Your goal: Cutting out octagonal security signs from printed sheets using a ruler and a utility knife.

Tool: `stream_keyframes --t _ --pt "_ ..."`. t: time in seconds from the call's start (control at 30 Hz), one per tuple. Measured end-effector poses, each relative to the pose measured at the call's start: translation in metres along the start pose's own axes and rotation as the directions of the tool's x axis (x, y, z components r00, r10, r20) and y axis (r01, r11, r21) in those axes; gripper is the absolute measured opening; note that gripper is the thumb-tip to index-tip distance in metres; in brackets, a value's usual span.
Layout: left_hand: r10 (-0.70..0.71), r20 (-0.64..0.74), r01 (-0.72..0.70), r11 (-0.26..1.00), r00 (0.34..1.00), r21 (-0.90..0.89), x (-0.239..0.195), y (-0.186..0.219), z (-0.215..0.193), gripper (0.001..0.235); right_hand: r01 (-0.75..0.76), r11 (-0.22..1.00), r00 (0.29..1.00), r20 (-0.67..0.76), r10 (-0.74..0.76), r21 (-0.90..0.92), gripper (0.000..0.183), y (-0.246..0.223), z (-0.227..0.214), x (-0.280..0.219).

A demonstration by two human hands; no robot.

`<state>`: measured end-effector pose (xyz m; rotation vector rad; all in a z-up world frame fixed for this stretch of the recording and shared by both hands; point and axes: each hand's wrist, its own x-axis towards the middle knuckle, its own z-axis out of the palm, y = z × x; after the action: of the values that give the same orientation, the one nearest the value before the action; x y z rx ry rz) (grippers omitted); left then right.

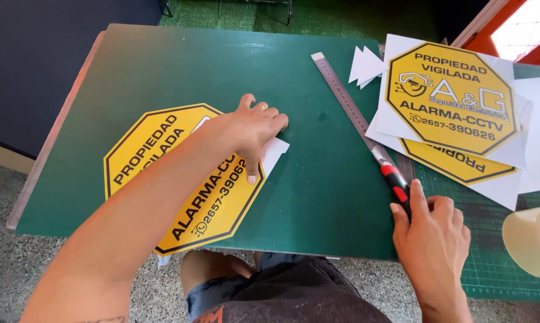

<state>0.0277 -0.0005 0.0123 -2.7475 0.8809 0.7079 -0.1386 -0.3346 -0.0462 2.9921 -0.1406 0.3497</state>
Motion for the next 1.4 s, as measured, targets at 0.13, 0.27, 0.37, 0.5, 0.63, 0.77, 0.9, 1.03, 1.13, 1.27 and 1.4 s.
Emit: stream_keyframes --t 0.13,0.27,0.37,0.5,0.63,0.77,0.9,1.03,1.13,1.27,1.4 --pt "0.034 -0.002 -0.034 0.998 0.999 0.045 0.006 -0.002 0.001 0.121 0.007 1.000 0.997 -0.078 -0.006 0.008 0.065 -0.006 -0.006 0.004" --pt "-0.008 0.054 0.010 0.999 0.999 -0.050 -0.008 0.004 -0.015 0.106 0.168 0.959 0.974 -0.188 -0.126 0.229 0.070 -0.032 -0.023 0.014" --pt "-0.071 0.077 0.086 0.971 0.995 -0.223 -0.024 0.006 -0.027 0.090 0.335 0.811 0.941 -0.215 -0.261 0.479 0.068 -0.060 -0.023 0.020" --pt "-0.015 -0.130 -0.024 0.955 0.991 -0.295 -0.033 -0.022 -0.011 0.114 0.341 0.619 0.876 -0.001 -0.482 0.708 0.078 -0.104 -0.025 0.038" --pt "-0.168 -0.072 0.143 0.951 0.983 -0.274 -0.057 -0.048 0.004 0.132 0.221 0.712 0.791 0.305 -0.531 0.666 0.093 -0.135 -0.031 0.064" --pt "-0.271 -0.015 0.259 0.931 0.962 -0.259 -0.067 -0.054 0.008 0.135 -0.366 0.197 0.756 0.414 -0.508 0.910 0.092 -0.153 -0.027 0.059" --pt "-0.230 -0.055 0.209 0.945 0.972 -0.251 -0.068 -0.051 0.007 0.128 -0.684 -0.356 0.719 0.506 -0.477 0.636 0.091 -0.177 -0.069 0.052" --pt "-0.226 -0.064 0.190 0.917 0.972 -0.352 -0.072 -0.053 -0.006 0.137 -0.696 -0.382 0.719 0.591 -0.367 0.608 0.105 -0.198 -0.045 0.070" --pt "-0.223 -0.106 0.162 0.898 0.969 -0.410 -0.079 -0.050 -0.028 0.131 -0.639 -0.412 0.768 0.573 -0.287 0.650 0.026 -0.210 -0.049 0.101" --pt "-0.076 -0.529 -0.052 0.973 0.845 -0.225 -0.093 -0.050 -0.068 0.109 -0.492 -0.243 0.868 0.450 -0.209 0.836 0.014 -0.210 -0.091 0.148" --pt "-0.191 -0.861 -0.004 0.976 0.472 -0.219 -0.119 -0.039 -0.092 0.035 0.414 -0.348 0.866 -0.482 -0.134 0.841 0.022 -0.195 -0.123 0.168"
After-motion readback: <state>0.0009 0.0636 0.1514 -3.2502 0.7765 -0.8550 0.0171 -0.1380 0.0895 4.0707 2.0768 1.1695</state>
